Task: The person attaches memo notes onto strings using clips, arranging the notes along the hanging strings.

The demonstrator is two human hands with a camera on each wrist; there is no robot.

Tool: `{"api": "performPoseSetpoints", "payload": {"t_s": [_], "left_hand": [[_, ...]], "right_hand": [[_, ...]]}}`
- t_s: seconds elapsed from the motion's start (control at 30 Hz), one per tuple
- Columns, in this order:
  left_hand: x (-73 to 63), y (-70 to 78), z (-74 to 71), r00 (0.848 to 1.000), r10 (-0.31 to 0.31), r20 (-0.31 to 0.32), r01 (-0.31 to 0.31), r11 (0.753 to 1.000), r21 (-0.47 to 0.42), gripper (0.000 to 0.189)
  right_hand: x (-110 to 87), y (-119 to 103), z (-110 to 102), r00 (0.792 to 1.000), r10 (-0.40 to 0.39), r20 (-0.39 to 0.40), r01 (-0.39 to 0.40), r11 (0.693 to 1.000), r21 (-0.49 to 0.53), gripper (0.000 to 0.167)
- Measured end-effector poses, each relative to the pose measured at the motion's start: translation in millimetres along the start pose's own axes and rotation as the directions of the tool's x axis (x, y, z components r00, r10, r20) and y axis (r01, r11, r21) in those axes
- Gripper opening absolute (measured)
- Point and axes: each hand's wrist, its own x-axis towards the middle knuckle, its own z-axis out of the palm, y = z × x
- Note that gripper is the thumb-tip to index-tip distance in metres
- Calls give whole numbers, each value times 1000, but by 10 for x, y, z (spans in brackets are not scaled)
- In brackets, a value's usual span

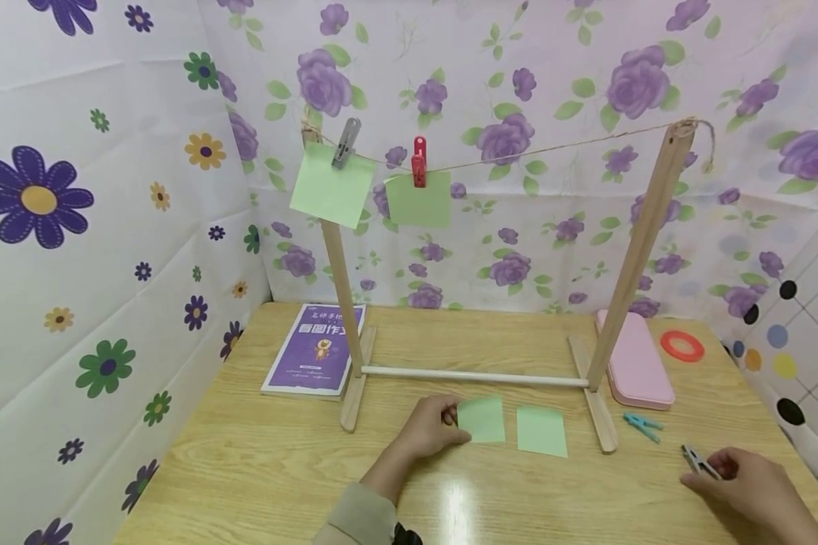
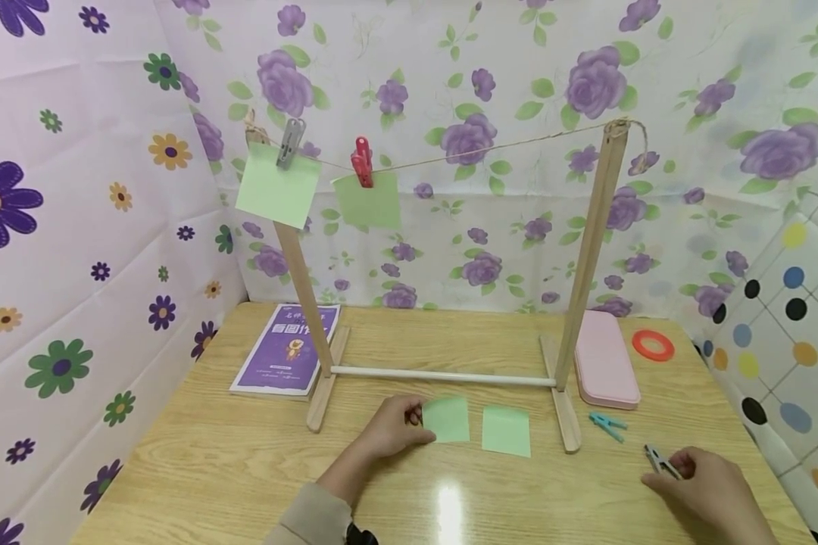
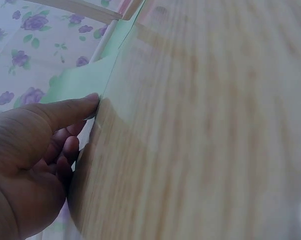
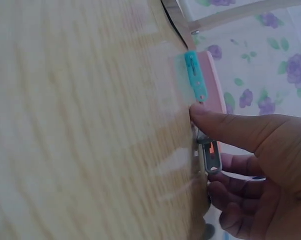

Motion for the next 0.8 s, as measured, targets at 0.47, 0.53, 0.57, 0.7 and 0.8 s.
{"api": "performPoseSetpoints", "payload": {"t_s": [0.47, 0.53, 0.57, 0.7, 0.8], "left_hand": [[-16, -6, -30, 1000, 2, 6, -2, 1000, -20, 22], [-20, 1, -47, 1000, -5, 6, 6, 999, -45, 22], [-23, 7, -56, 1000, -14, 5, 14, 998, -67, 21], [-25, 47, -81, 998, -60, -17, 57, 988, -145, 13], [-30, 73, -77, 995, -96, -41, 85, 973, -217, 15]], "right_hand": [[-81, -175, 43, 980, -1, -198, 16, 997, 74, 67], [-93, -212, 70, 971, 2, -241, 23, 994, 102, 68], [-103, -228, 87, 963, -4, -269, 36, 993, 113, 67], [-124, -264, 121, 958, 44, -284, 26, 972, 235, 75], [-124, -274, 141, 957, 122, -262, -16, 927, 374, 80]]}}
